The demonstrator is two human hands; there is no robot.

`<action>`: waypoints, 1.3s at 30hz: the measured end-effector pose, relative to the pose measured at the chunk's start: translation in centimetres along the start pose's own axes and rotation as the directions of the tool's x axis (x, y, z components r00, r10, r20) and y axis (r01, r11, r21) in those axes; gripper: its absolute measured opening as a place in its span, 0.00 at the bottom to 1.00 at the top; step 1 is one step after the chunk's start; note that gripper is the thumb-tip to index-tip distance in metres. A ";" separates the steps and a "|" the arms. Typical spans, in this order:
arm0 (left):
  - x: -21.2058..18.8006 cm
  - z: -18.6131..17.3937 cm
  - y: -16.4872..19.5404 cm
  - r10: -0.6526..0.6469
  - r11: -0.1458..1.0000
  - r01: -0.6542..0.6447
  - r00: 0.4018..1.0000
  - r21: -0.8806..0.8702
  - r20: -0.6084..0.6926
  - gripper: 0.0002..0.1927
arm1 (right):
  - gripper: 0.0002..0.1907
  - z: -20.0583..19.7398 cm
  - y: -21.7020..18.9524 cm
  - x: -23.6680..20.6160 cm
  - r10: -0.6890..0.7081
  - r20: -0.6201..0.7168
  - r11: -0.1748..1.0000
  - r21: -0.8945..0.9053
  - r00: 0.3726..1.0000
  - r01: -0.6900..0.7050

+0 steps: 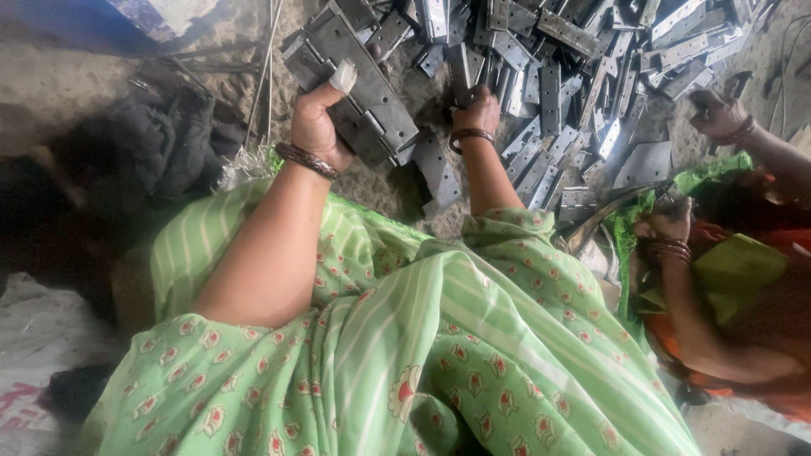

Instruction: The person sits on the ground among piles of metal hinge leaves and hinge pins. They pick up hinge leaves, align them, insert a pin into the knuckles by hand to join the leaves, and set the assembled hinge aside, repeating this for one hinge after another.

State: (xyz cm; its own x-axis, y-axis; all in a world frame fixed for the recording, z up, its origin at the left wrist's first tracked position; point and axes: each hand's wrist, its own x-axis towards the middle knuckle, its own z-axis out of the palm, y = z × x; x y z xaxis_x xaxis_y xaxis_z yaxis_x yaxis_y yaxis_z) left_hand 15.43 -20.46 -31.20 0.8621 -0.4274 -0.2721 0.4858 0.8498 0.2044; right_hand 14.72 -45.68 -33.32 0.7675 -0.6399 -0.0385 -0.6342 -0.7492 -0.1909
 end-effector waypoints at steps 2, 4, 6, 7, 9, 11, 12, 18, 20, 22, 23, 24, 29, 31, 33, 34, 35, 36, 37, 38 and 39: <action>0.2 -0.2 -0.1 0.033 0.999 -0.033 0.999 0.015 0.010 0.20 | 0.18 0.3 0.2 0.0 -0.132 -0.027 0.988 0.073 0.991 0.134; 0.4 -0.6 -0.3 0.012 1.000 -0.012 1.000 -0.013 -0.029 0.19 | 0.18 0.5 0.9 -0.3 -0.029 0.066 0.965 0.264 0.997 0.010; 0.5 -1.1 -0.4 0.003 0.999 -0.005 0.999 -0.041 -0.044 0.18 | 0.19 0.7 2.1 -1.2 -0.045 0.003 0.930 0.365 0.999 0.041; 0.6 -1.3 -0.4 0.006 0.999 -0.008 0.999 -0.053 -0.038 0.18 | 0.19 0.6 2.7 -1.9 -0.106 -0.117 0.919 0.368 0.987 0.143; 0.4 -1.6 -0.5 0.029 0.998 -0.030 1.000 -0.055 -0.007 0.18 | 0.24 0.4 3.9 -3.8 -0.189 -0.313 0.839 0.442 0.931 0.318; 0.3 -1.6 -0.4 0.068 0.997 -0.066 0.997 -0.034 0.043 0.18 | 0.31 0.1 4.7 -6.3 -0.227 -0.406 0.716 0.547 0.886 0.434; 0.2 -1.5 -0.4 0.062 0.998 -0.061 0.998 -0.035 0.024 0.18 | 0.33 -0.1 4.9 -7.6 -0.252 -0.426 0.663 0.578 0.869 0.476; -0.7 -0.9 -0.2 0.041 0.999 -0.041 0.999 -0.027 0.000 0.17 | 0.47 -1.2 4.6 -12.7 -0.549 0.073 0.826 -0.107 0.833 0.554; -1.0 -0.8 -0.1 0.045 0.999 -0.046 0.998 -0.023 -0.044 0.18 | 0.51 -1.7 4.0 -12.9 -0.538 0.123 0.828 -0.107 0.834 0.550; -1.6 -0.7 -0.1 0.042 0.999 -0.042 0.998 -0.006 -0.043 0.17 | 0.53 -2.2 3.3 -12.7 -0.470 0.211 0.856 -0.129 0.857 0.500; -1.7 -0.6 0.1 0.051 0.999 -0.051 0.998 0.006 -0.029 0.17 | 0.55 -2.4 2.9 -12.4 -0.433 0.234 0.874 -0.128 0.870 0.469; -1.8 -0.5 0.2 0.057 0.998 -0.057 0.998 0.005 -0.024 0.16 | 0.57 -2.6 2.5 -12.2 -0.399 0.255 0.889 -0.128 0.881 0.439; -2.4 0.1 0.5 0.114 0.993 -0.114 0.993 0.021 -0.021 0.16 | 0.53 -3.1 1.4 -11.9 -0.263 0.292 0.927 -0.188 0.920 0.325; -2.5 0.3 0.5 0.077 0.997 -0.076 0.996 0.022 -0.043 0.15 | 0.51 -3.1 1.3 -11.8 -0.246 0.301 0.909 -0.258 0.921 0.327; -2.5 0.7 0.5 0.058 0.998 -0.057 0.997 0.025 -0.055 0.15 | 0.49 -3.1 1.3 -11.7 -0.279 0.286 0.892 -0.275 0.917 0.357; -2.5 0.9 0.5 0.064 0.998 -0.062 0.996 0.031 -0.055 0.16 | 0.48 -3.1 1.3 -11.6 -0.299 0.277 0.884 -0.282 0.913 0.374; -2.6 1.1 0.5 0.072 0.997 -0.070 0.996 0.037 -0.054 0.16 | 0.46 -3.1 1.2 -11.4 -0.337 0.251 0.875 -0.274 0.907 0.400; -2.6 1.4 0.6 0.063 0.997 -0.061 0.996 0.038 -0.065 0.15 | 0.45 -3.1 1.2 -11.3 -0.374 0.228 0.864 -0.266 0.899 0.427; -2.6 1.6 0.7 0.053 0.998 -0.051 0.996 0.039 -0.074 0.15 | 0.43 -3.1 1.3 -11.1 -0.409 0.202 0.854 -0.260 0.890 0.451; -2.6 1.8 0.7 0.044 0.998 -0.041 0.996 0.039 -0.080 0.15 | 0.35 -3.2 1.3 -10.8 -0.383 0.256 0.857 -0.261 0.888 0.445; -2.7 2.1 0.8 0.072 0.996 -0.068 0.995 0.052 -0.068 0.16 | 0.28 -3.2 1.4 -10.6 -0.358 0.306 0.860 -0.260 0.882 0.439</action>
State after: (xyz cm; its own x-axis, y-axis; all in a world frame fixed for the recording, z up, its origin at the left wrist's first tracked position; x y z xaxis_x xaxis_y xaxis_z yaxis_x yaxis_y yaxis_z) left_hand 13.76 -19.28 -28.32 0.8830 -0.3435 -0.3200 0.4327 0.8599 0.2710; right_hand 5.41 -40.45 -29.99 0.9326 -0.2442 -0.2656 -0.2328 -0.9697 0.0743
